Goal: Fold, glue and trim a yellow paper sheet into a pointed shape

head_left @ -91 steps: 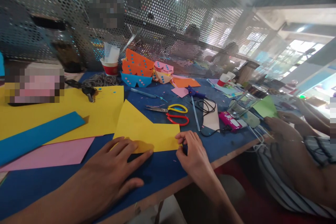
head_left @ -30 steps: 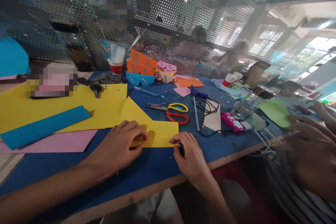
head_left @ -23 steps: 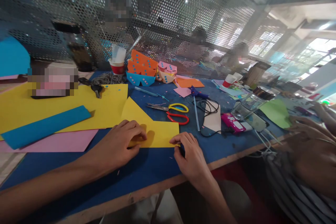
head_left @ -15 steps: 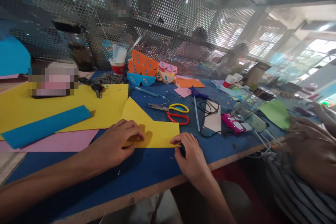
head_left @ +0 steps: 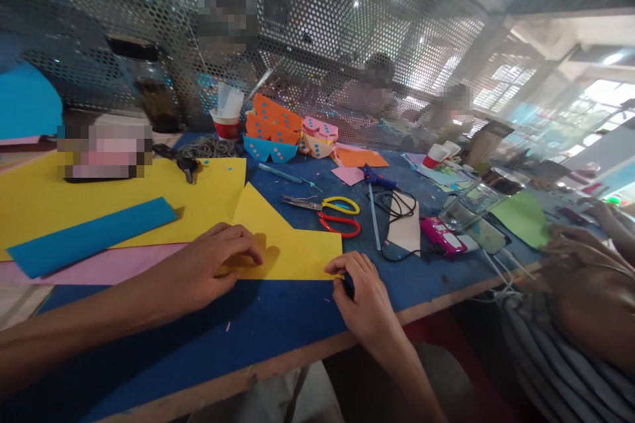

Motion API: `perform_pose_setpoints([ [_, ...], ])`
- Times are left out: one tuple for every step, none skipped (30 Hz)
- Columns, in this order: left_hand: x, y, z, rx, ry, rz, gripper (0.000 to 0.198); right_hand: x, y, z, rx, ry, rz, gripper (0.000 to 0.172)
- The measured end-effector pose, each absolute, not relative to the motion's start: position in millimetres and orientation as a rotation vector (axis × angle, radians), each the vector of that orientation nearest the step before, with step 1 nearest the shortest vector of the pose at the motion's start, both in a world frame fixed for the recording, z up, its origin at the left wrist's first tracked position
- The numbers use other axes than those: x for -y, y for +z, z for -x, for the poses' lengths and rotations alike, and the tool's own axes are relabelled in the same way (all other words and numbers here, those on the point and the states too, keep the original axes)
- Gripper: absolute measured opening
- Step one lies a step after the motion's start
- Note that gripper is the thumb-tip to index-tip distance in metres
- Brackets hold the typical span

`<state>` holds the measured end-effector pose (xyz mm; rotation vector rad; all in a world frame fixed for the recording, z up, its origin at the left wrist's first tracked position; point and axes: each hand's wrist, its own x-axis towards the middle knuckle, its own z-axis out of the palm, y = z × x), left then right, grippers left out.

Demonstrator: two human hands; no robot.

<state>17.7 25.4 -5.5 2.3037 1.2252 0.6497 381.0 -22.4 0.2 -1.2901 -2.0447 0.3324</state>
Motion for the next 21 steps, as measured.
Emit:
perform_pose_setpoints([
  [-26.5, -8.5, -14.7, -1.208, 0.652, -2.306, 0.047, 22.5, -0.3, -380.9, 2.043, 0.332, 1.292, 0.033],
  [-27.7, -11.0, -12.0, -1.192, 0.655, -2.312, 0.049, 22.5, -0.6, -380.9, 2.042, 0.331, 1.293, 0.033],
  [-29.0, -12.9, -9.6, -1.178, 0.659, -2.321, 0.05, 22.6, -0.9, -380.9, 2.042, 0.329, 1.295, 0.033],
  [-30.4, -14.4, -7.4, -1.161, 0.653, -2.332, 0.052, 22.6, -0.9, -380.9, 2.041, 0.326, 1.298, 0.033],
  [-31.8, -15.5, -5.3, -1.148, 0.645, -2.342, 0.053, 22.6, -0.7, -381.0, 2.04, 0.323, 1.3, 0.033],
  [-33.1, -16.3, -3.2, -1.137, 0.636, -2.349, 0.054, 22.5, -0.4, -381.2, 2.041, 0.322, 1.302, 0.033],
  [-34.3, -16.7, -1.0, -1.127, 0.625, -2.351, 0.055, 22.4, 0.2, -381.4, 2.045, 0.324, 1.301, 0.033],
  [-35.2, -17.0, 1.4, -1.119, 0.614, -2.347, 0.057, 22.3, 0.9, -381.7, 2.051, 0.327, 1.3, 0.033],
  [-35.9, -16.8, 3.8, -1.113, 0.602, -2.335, 0.058, 22.2, 1.6, -382.1, 2.058, 0.328, 1.299, 0.033],
  [-36.4, -16.2, 6.4, -1.108, 0.597, -2.318, 0.059, 22.1, 2.3, -382.4, 2.064, 0.327, 1.297, 0.033],
  [-36.9, -15.1, 9.0, -1.103, 0.6, -2.301, 0.059, 22.0, 2.7, -382.6, 2.07, 0.324, 1.293, 0.033],
  [-37.3, -13.4, 11.6, -1.091, 0.606, -2.288, 0.059, 22.0, 2.9, -382.7, 2.072, 0.319, 1.289, 0.033],
  [-37.8, -11.0, 14.0, -1.075, 0.615, -2.279, 0.057, 22.0, 2.9, -382.7, 2.071, 0.314, 1.287, 0.033],
  [-38.5, -8.3, 16.2, -1.051, 0.617, -2.275, 0.055, 22.2, 2.7, -382.6, 2.067, 0.31, 1.286, 0.033],
  [-39.3, -5.5, 18.0, -1.025, 0.608, -2.275, 0.054, 22.3, 2.3, -382.4, 2.062, 0.308, 1.287, 0.033],
  [-40.2, -3.1, 19.4, -0.998, 0.59, -2.276, 0.052, 22.5, 1.8, -382.2, 2.057, 0.307, 1.288, 0.033],
  [-41.0, -1.4, 20.1, -0.975, 0.578, -2.276, 0.049, 22.7, 1.3, -382.0, 2.053, 0.306, 1.289, 0.033],
  [-41.5, -0.9, 20.2, -0.963, 0.573, -2.274, 0.047, 22.9, 0.8, -381.8, 2.05, 0.306, 1.29, 0.033],
  [-41.7, -1.7, 19.6, -0.962, 0.588, -2.272, 0.043, 23.0, 0.3, -381.7, 2.049, 0.306, 1.292, 0.033],
  [-41.3, -3.7, 18.3, -0.978, 0.611, -2.269, 0.038, 23.1, 0.0, -381.7, 2.048, 0.309, 1.295, 0.033],
  [-40.4, -6.7, 16.4, -1.006, 0.64, -2.266, 0.034, 23.1, -0.3, -381.8, 2.047, 0.311, 1.299, 0.033],
])
